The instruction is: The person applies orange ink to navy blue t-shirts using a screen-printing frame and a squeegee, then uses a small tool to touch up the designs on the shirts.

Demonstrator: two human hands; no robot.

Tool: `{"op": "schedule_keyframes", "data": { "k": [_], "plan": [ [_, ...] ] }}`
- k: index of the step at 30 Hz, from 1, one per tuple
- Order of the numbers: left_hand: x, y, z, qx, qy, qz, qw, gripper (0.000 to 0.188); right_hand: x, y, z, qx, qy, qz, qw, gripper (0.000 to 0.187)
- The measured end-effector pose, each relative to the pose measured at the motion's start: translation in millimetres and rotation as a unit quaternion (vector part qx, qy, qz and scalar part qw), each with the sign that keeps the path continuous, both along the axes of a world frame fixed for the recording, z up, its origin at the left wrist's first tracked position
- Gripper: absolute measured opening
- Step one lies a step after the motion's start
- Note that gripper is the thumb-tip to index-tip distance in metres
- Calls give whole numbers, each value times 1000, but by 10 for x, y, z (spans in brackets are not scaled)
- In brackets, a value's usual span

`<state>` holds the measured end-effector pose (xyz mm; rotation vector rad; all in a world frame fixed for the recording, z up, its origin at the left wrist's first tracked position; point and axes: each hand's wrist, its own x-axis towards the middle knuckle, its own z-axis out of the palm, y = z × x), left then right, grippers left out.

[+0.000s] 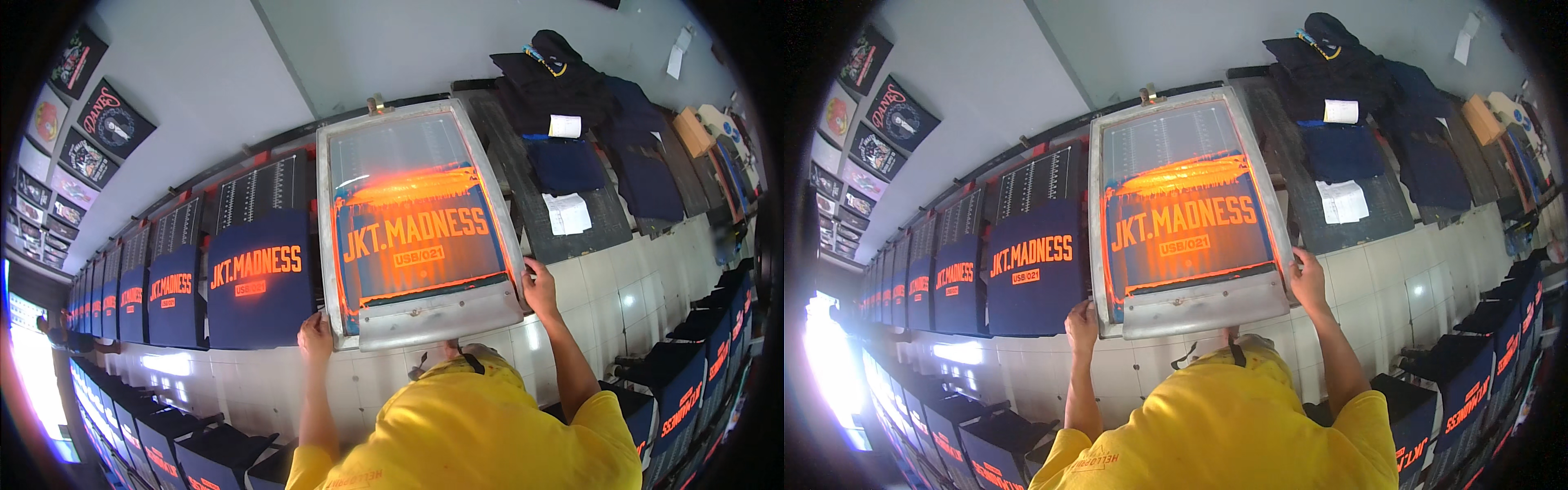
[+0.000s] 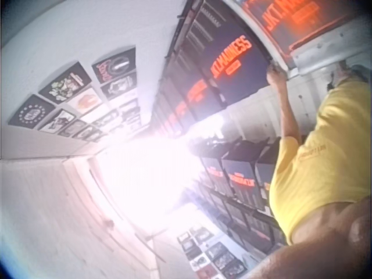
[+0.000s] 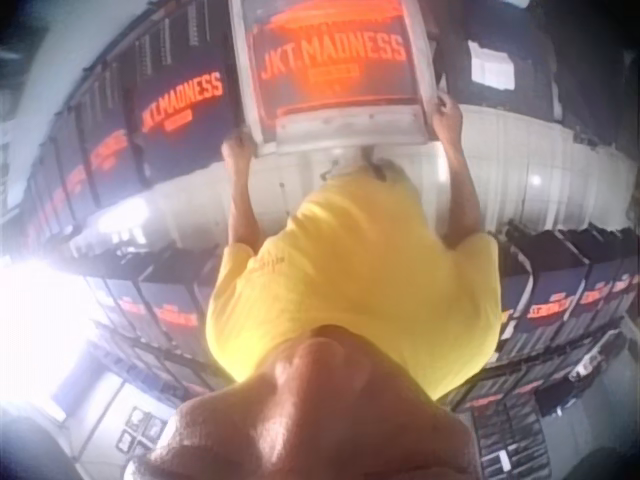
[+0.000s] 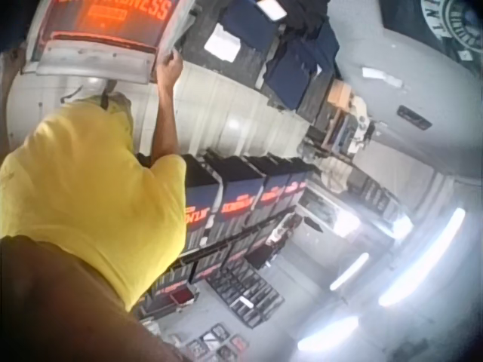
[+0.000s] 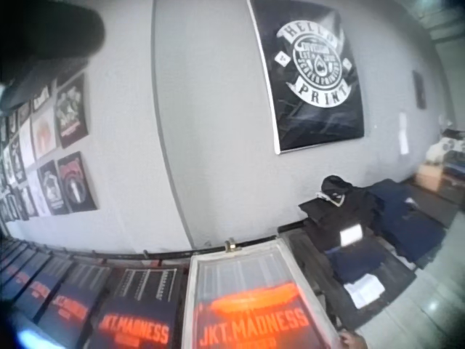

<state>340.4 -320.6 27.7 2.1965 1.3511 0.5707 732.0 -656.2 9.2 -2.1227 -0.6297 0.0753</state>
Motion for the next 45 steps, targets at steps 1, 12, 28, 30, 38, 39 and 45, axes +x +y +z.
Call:
{"op": "schedule_keyframes", "data": {
  "k": [1, 12, 28, 30, 38, 39, 45],
  "plan": [
    [51, -85, 177, 16, 20, -5, 1000, 33, -64, -60, 166, -81, -59, 34, 994, 40],
    [385, -698, 920, 138, 181, -416, 880, 54, -415, -43, 1015, -327, -210, 432, 814, 72],
    [939, -421, 1004, 120, 163, -299, 932, 24, -267, 308, 1071, -272, -188, 315, 889, 27],
    [786, -549, 916, 122, 167, -311, 928, 28, -423, 162, 1002, -257, -211, 311, 890, 28],
    [851, -405, 599, 186, 150, -312, 920, 32, -373, 235, 789, -215, -273, 295, 890, 30],
    [880, -398, 633, 181, 153, -308, 922, 32, -331, 272, 806, -209, -275, 296, 890, 30],
    [801, -605, 809, 170, 160, -292, 927, 33, -396, 161, 929, -236, -234, 297, 895, 27]
  ]
}}
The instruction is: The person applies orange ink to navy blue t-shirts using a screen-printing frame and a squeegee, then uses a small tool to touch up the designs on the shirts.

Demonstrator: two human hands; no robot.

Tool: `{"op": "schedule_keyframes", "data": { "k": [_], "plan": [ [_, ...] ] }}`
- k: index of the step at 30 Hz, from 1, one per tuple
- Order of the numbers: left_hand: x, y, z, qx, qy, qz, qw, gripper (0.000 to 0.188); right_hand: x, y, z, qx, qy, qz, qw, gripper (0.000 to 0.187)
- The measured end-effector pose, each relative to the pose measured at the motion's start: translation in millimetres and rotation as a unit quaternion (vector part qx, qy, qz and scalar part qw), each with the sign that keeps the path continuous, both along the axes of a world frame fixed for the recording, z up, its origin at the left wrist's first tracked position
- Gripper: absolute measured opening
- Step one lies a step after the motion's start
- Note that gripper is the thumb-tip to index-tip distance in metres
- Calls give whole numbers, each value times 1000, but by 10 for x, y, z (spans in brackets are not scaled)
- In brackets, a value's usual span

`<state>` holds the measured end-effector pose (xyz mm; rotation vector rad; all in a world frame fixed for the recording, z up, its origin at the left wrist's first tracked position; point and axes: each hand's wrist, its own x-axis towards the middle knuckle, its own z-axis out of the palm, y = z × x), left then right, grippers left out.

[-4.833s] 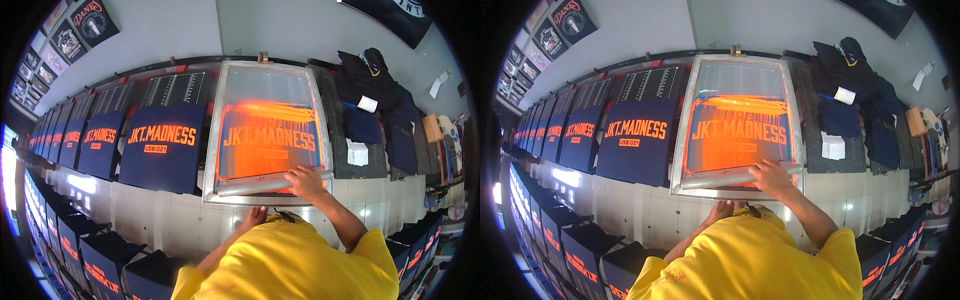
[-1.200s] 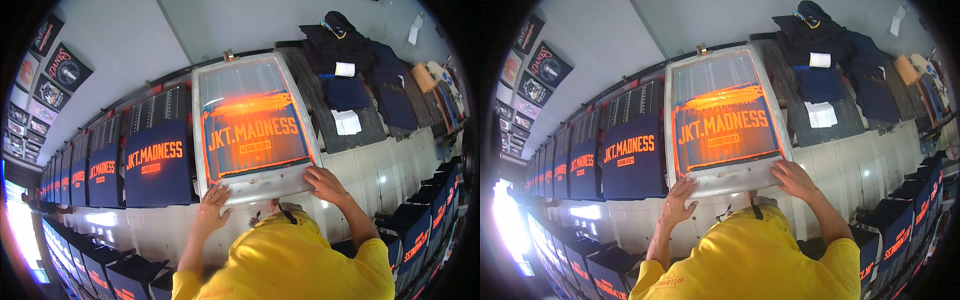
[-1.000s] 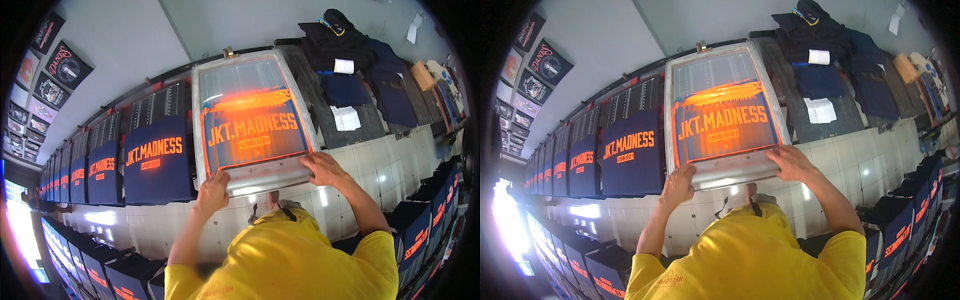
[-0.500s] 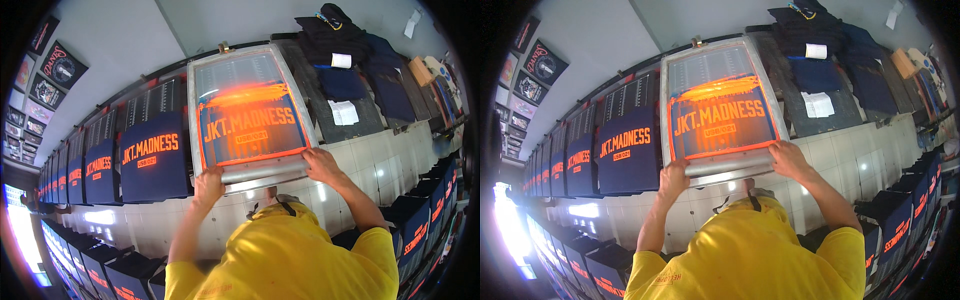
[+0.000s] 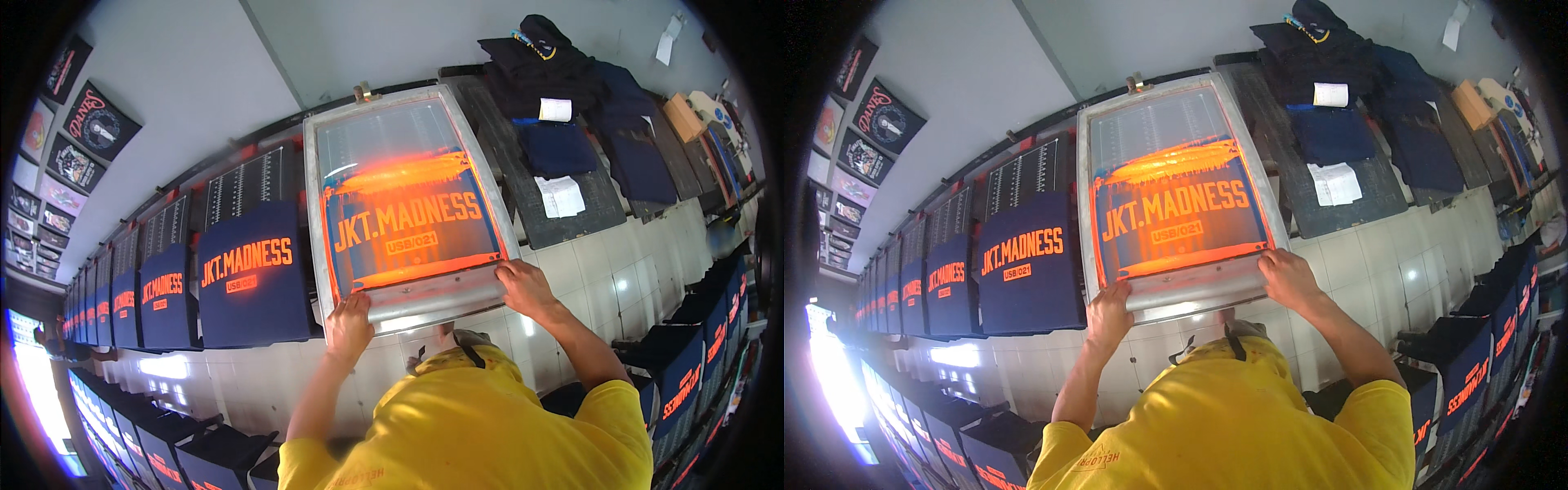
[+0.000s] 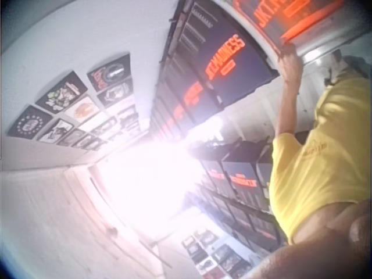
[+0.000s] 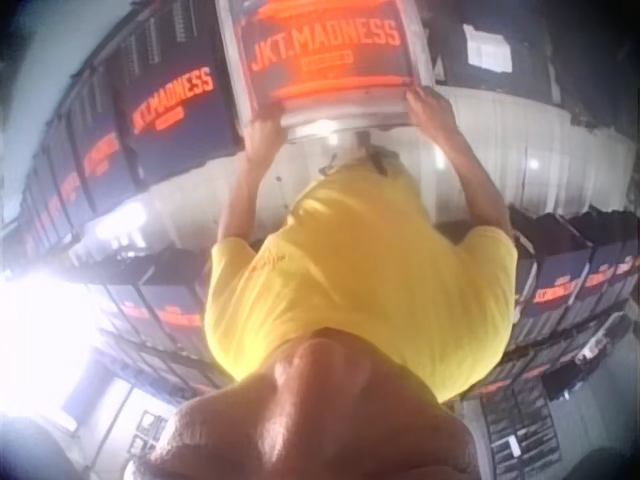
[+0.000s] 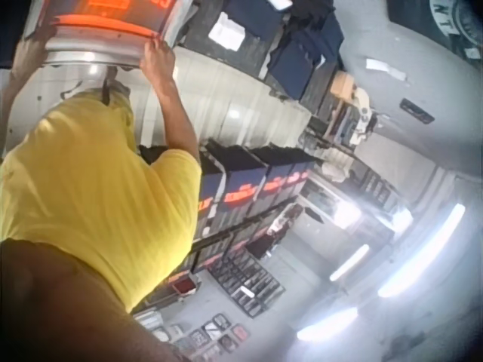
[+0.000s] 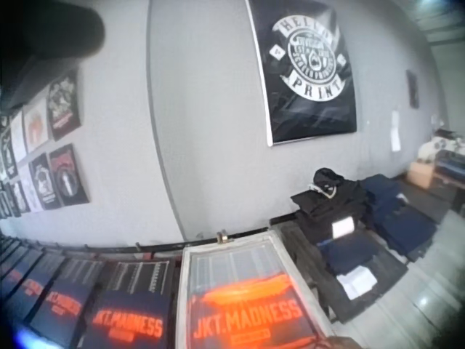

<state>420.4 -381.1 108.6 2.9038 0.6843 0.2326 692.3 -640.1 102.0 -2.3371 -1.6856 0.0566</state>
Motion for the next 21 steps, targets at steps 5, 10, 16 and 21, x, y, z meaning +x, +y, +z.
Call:
{"op": "schedule_keyframes", "data": {
  "k": [5, 10, 16, 21],
  "plan": [
    [-133, -57, -232, 9, -23, -19, 1000, 39, -76, -113, -192, 21, -29, 2, 999, 27],
    [91, 208, -295, 16, -33, -36, 999, 44, 158, 132, -228, 56, -24, 13, 998, 29],
    [705, 817, -256, 30, -54, -45, 997, 45, 913, 829, -253, 60, -58, 37, 996, 31],
    [1257, 1331, -251, 20, -45, -15, 999, 38, 1472, 1423, -166, 36, -34, 21, 999, 22]
  ]
}}
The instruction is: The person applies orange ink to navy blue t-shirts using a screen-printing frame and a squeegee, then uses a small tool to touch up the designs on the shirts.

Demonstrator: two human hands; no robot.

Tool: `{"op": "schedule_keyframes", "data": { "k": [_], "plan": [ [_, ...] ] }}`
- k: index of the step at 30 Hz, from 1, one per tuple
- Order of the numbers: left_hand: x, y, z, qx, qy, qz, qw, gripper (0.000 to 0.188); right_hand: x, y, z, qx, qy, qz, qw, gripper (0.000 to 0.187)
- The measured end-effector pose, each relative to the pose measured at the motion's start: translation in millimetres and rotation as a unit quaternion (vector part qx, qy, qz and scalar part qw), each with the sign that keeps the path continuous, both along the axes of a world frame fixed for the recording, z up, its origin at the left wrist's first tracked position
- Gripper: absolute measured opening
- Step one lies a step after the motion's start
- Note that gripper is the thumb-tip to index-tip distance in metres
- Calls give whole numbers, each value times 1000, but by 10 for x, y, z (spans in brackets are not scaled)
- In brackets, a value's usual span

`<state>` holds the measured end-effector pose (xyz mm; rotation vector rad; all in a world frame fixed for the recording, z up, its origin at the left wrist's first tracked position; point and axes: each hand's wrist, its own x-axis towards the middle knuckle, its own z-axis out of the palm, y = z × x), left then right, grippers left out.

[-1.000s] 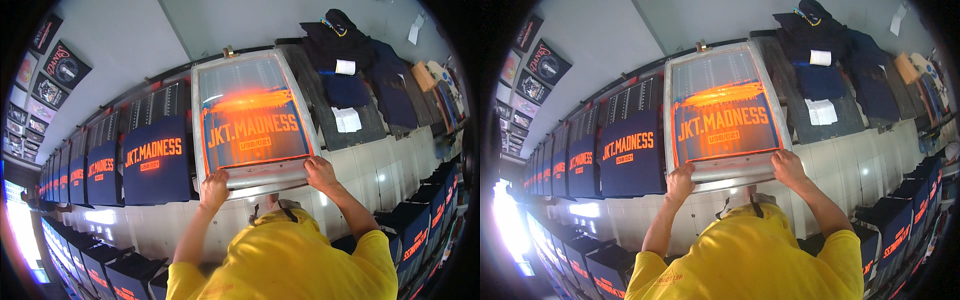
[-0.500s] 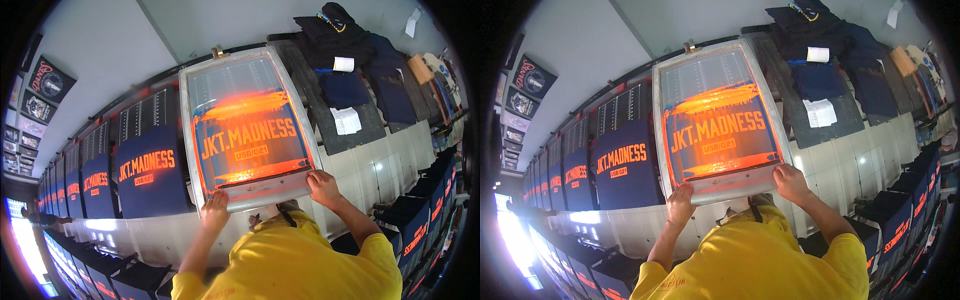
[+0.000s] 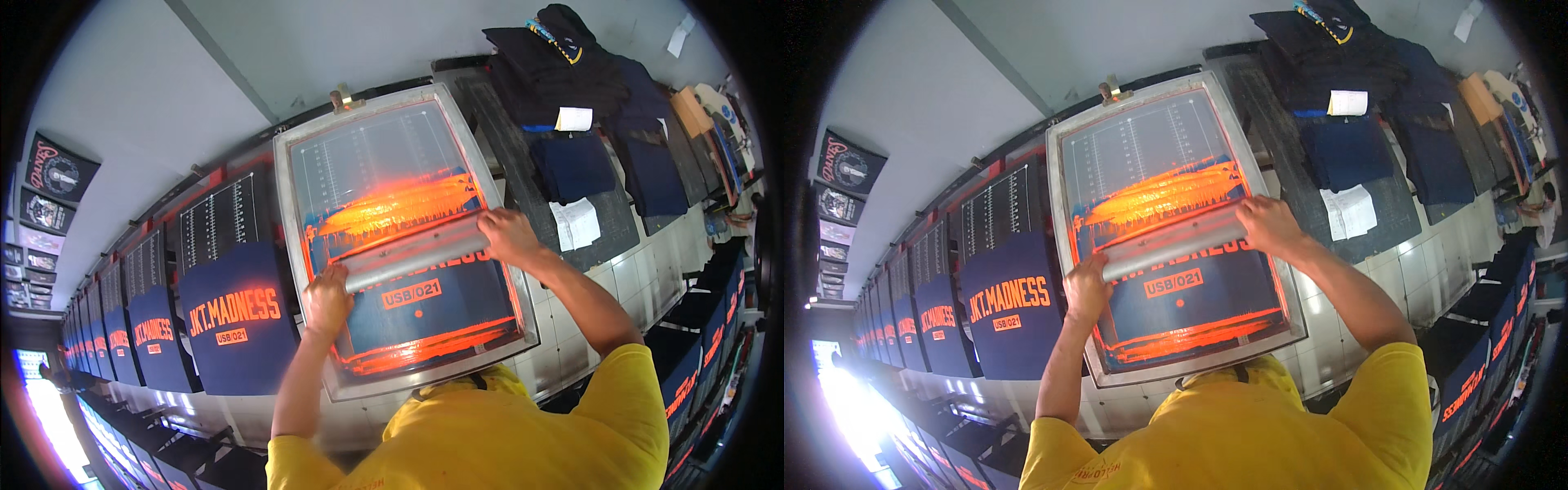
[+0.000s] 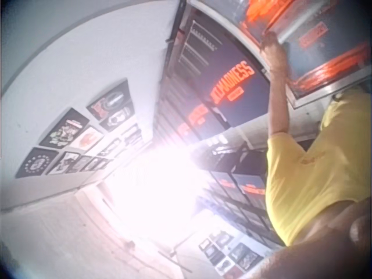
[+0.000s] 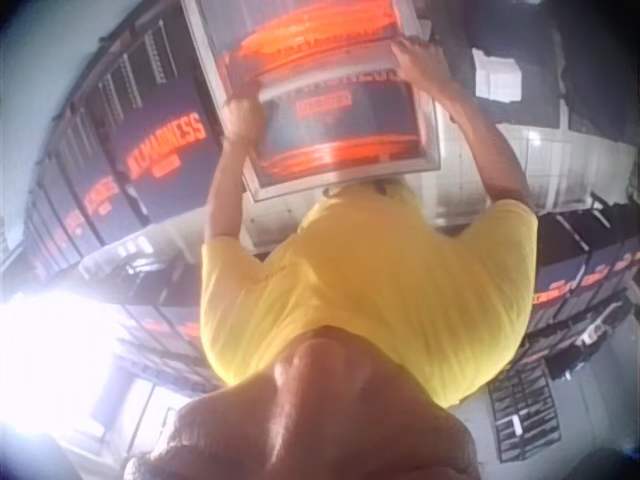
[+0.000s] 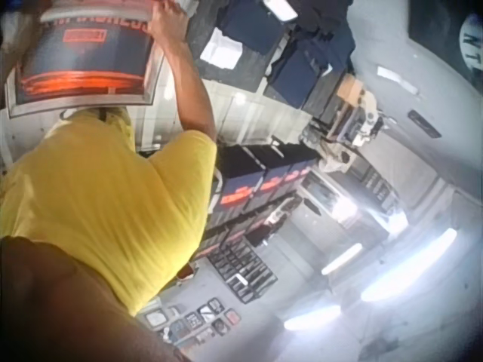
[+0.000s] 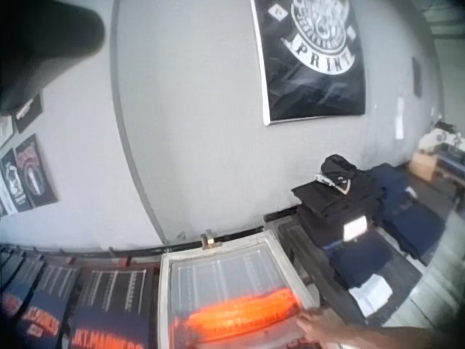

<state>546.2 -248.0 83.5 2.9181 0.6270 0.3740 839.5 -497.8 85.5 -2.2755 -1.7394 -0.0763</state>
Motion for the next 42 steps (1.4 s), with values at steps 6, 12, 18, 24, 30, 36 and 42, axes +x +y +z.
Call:
{"op": "schedule_keyframes", "data": {
  "k": [6, 12, 18, 24, 30, 36, 42],
  "plan": [
    [363, 345, 148, -4, 27, 16, 1000, 27, 425, 430, 155, -29, 25, 17, 999, 17],
    [301, 415, 375, -18, 61, 54, 997, 29, 323, 491, 498, -49, 25, 6, 998, 18],
    [-510, -139, 534, -2, -30, 12, 999, 28, -450, -129, 468, -16, 13, 7, 1000, 22],
    [-1240, -864, 437, -35, -19, 9, 999, 27, -1274, -876, 297, 1, 44, 3, 999, 22],
    [-1553, -1152, 137, -61, -22, 3, 998, 35, -1604, -1210, 79, -12, 49, 2, 999, 25],
    [-1414, -924, -62, 6, -58, -22, 998, 38, -1474, -1043, -66, 28, 10, 25, 999, 24],
    [-867, -216, -83, 19, -29, -36, 999, 38, -908, -373, -103, 22, -27, 17, 999, 26]
  ]
}}
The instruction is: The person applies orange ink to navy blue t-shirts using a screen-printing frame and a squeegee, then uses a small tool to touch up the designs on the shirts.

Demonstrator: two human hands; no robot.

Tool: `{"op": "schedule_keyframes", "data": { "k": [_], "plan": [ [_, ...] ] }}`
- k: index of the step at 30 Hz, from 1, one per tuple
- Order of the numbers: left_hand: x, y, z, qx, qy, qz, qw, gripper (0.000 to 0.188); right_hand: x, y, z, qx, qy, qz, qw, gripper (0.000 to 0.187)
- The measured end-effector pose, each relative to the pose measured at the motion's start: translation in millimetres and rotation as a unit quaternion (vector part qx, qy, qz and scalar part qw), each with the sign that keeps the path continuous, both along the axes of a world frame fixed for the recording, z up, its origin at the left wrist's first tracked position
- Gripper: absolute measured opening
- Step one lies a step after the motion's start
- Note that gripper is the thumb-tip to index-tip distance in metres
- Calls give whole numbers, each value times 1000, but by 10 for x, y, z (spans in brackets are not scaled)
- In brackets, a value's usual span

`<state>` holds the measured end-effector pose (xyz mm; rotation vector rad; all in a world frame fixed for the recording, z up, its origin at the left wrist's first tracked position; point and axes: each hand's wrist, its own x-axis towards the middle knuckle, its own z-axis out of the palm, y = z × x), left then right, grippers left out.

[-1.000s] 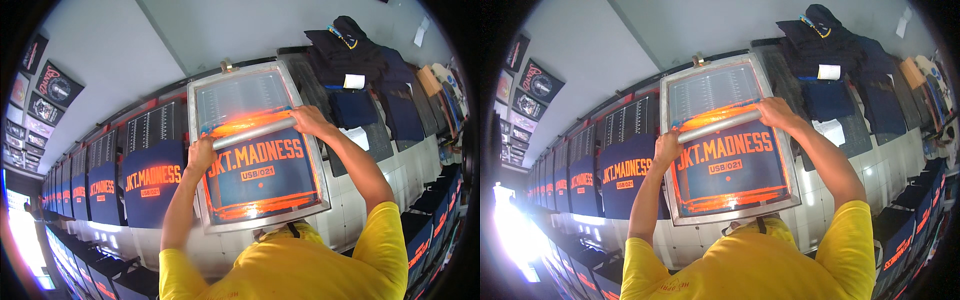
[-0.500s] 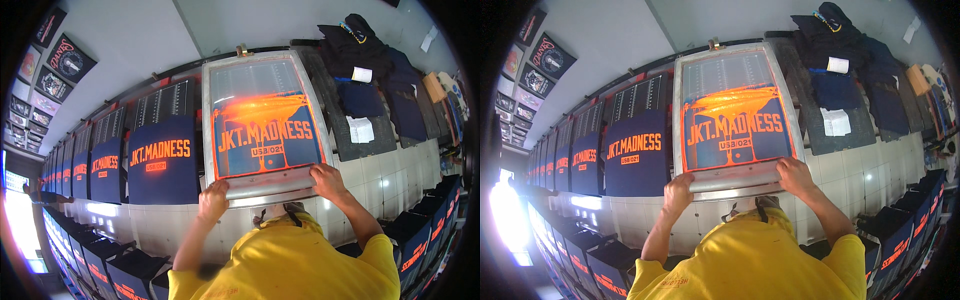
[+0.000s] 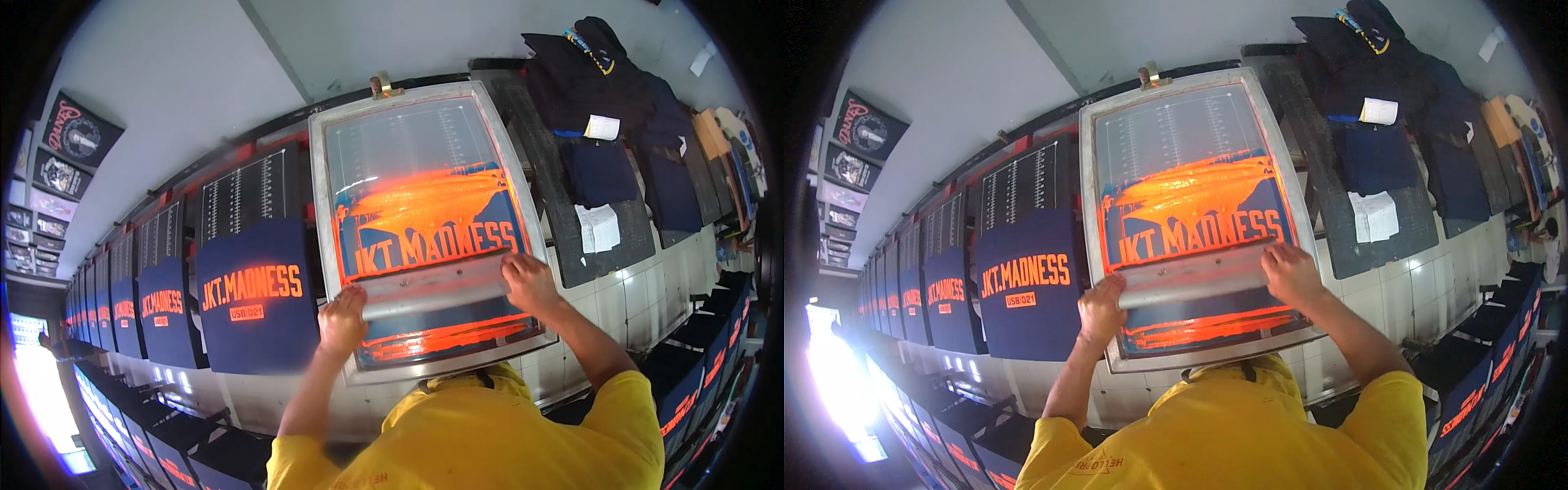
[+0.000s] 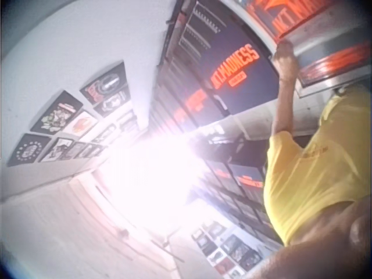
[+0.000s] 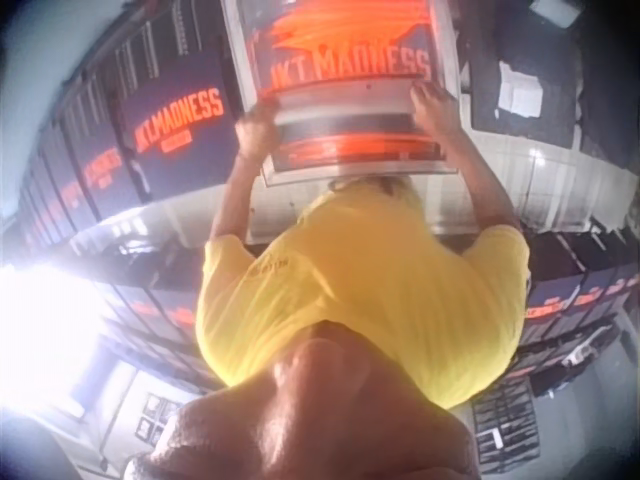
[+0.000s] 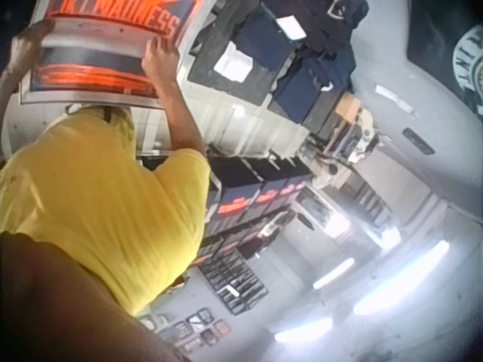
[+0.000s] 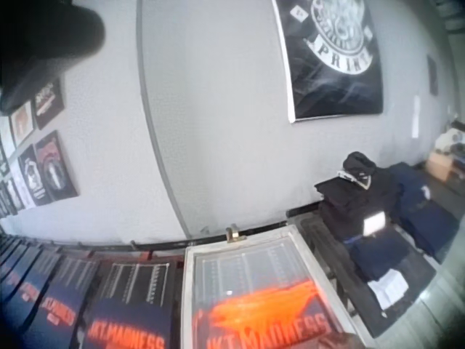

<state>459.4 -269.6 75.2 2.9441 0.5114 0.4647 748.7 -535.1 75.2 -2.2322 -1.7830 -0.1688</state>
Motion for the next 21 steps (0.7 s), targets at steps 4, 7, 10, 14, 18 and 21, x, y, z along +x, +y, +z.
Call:
{"op": "schedule_keyframes", "data": {
  "k": [4, 7, 10, 14, 18, 21],
  "plan": [
    [448, 490, 56, -31, -24, -6, 999, 34, 385, 447, 92, -11, -8, -25, 1000, 24],
    [746, 724, 138, -30, -40, 3, 999, 31, 668, 724, 164, -21, 26, -5, 999, 20],
    [872, 778, 269, -53, -4, 13, 998, 23, 799, 834, 249, -62, 60, -16, 996, 19],
    [1020, 897, 479, -50, 75, 32, 995, 24, 1009, 1007, 371, -144, 88, -45, 985, 18],
    [962, 1021, 617, -37, 64, 42, 996, 26, 973, 1070, 823, -82, 67, -32, 994, 18],
    [1028, 927, 982, -18, 67, 53, 996, 18, 978, 1012, 1029, -56, 56, -35, 996, 20]
  ]
}}
